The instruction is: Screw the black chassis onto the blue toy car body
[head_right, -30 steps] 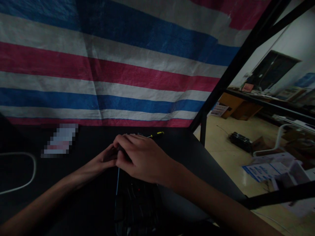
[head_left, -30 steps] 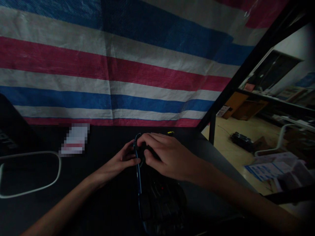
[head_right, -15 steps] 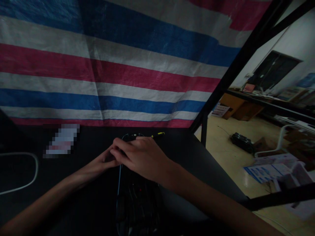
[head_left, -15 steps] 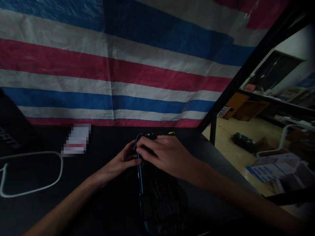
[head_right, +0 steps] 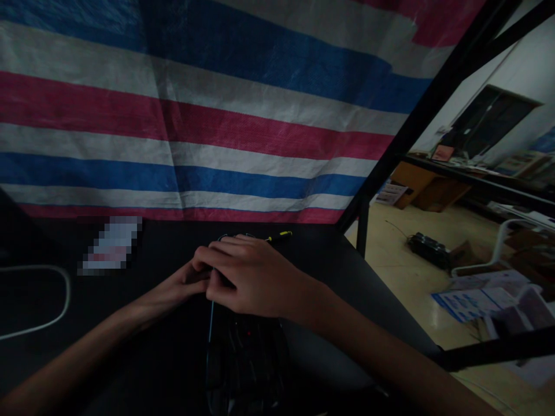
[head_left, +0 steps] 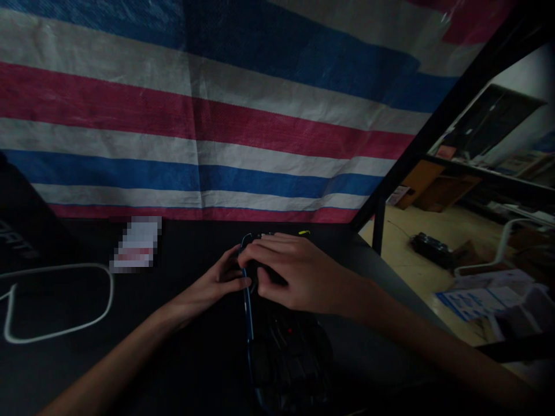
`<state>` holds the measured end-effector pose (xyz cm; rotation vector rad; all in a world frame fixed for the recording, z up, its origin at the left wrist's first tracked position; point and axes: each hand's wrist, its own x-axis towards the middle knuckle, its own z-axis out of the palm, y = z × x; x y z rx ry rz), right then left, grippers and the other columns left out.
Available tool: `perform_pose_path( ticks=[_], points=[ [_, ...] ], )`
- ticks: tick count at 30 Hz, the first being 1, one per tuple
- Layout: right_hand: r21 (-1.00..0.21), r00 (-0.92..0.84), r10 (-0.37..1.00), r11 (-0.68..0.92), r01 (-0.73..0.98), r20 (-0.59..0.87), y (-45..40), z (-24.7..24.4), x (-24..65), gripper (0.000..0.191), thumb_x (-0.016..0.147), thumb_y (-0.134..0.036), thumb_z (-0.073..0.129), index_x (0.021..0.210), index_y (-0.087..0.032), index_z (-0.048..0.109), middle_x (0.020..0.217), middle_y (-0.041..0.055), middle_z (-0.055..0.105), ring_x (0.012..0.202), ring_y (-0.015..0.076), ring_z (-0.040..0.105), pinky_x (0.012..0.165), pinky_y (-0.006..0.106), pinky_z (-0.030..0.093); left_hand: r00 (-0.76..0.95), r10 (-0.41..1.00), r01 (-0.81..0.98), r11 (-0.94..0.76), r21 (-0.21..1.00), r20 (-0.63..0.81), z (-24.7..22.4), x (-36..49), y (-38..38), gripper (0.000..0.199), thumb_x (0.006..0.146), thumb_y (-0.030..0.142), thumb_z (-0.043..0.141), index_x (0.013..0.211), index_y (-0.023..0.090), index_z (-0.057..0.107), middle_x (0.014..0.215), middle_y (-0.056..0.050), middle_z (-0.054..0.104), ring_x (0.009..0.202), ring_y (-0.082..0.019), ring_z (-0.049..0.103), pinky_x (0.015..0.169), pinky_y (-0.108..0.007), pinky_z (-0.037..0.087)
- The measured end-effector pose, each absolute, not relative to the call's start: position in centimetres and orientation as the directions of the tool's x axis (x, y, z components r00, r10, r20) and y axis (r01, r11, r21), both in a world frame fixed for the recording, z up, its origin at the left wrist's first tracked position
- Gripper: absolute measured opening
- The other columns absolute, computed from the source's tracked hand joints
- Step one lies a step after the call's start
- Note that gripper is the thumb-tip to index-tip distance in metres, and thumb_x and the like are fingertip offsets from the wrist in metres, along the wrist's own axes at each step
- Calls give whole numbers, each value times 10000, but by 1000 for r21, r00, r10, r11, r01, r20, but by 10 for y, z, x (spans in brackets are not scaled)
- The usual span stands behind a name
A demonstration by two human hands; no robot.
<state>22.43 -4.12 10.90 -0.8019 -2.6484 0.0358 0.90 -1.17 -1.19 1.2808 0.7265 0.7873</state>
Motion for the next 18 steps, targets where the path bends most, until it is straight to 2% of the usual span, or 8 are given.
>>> perform_pose_path(
  ticks=[4, 7, 9, 13, 15, 18],
  points=[
    [-103, -721, 602, 787, 609, 343, -41, 108, 225, 209, 1033, -293, 435, 1027, -244, 638, 754, -14, 657, 684, 155, 573, 682, 307, 371, 525, 849, -59, 110, 992, -63, -11, 9, -11, 923, 836, 392, 808, 1598, 271, 301, 1619, -144, 431, 1449, -360, 444, 1238, -545, 249],
    [-160, -739, 576, 814, 558, 350, -40, 108, 224, 158, 972, -211, 496, 1062, -229, 625, 935, 16, 709, 849, 167, 626, 775, 298, 415, 546, 837, -87, 106, 991, -41, -11, 10, -11, 938, 840, 376, 800, 1610, 276, 273, 1659, -141, 372, 1452, -363, 442, 1237, -558, 248],
    [-187, -750, 564, 824, 534, 344, -40, 108, 223, 164, 992, -209, 486, 1079, -230, 623, 977, 23, 714, 888, 162, 637, 800, 288, 424, 549, 835, -96, 98, 991, -30, -11, 10, -11, 923, 842, 378, 799, 1605, 296, 285, 1671, -127, 358, 1446, -367, 450, 1235, -569, 248],
    [-166, -723, 620, 782, 601, 303, -40, 109, 222, 221, 1056, -330, 443, 1044, -240, 645, 777, -7, 673, 698, 146, 603, 675, 284, 386, 530, 847, -60, 79, 995, -35, -11, 11, -12, 871, 857, 390, 786, 1590, 310, 323, 1625, -116, 435, 1438, -369, 463, 1230, -563, 255],
    [-183, -734, 605, 795, 578, 310, -40, 111, 222, 153, 1004, -255, 494, 1065, -231, 632, 867, 8, 697, 770, 156, 615, 735, 288, 411, 532, 846, -77, 76, 994, -23, -11, 11, -12, 897, 853, 377, 788, 1601, 299, 300, 1632, -125, 422, 1441, -366, 458, 1229, -557, 257],
    [-224, -771, 555, 832, 508, 313, -41, 114, 223, 209, 938, -163, 520, 1118, -222, 611, 1037, 32, 709, 925, 165, 631, 859, 296, 426, 539, 842, -104, 92, 990, -21, -10, 12, -12, 938, 833, 358, 802, 1607, 287, 278, 1663, -132, 371, 1435, -359, 465, 1227, -549, 263]
  ],
)
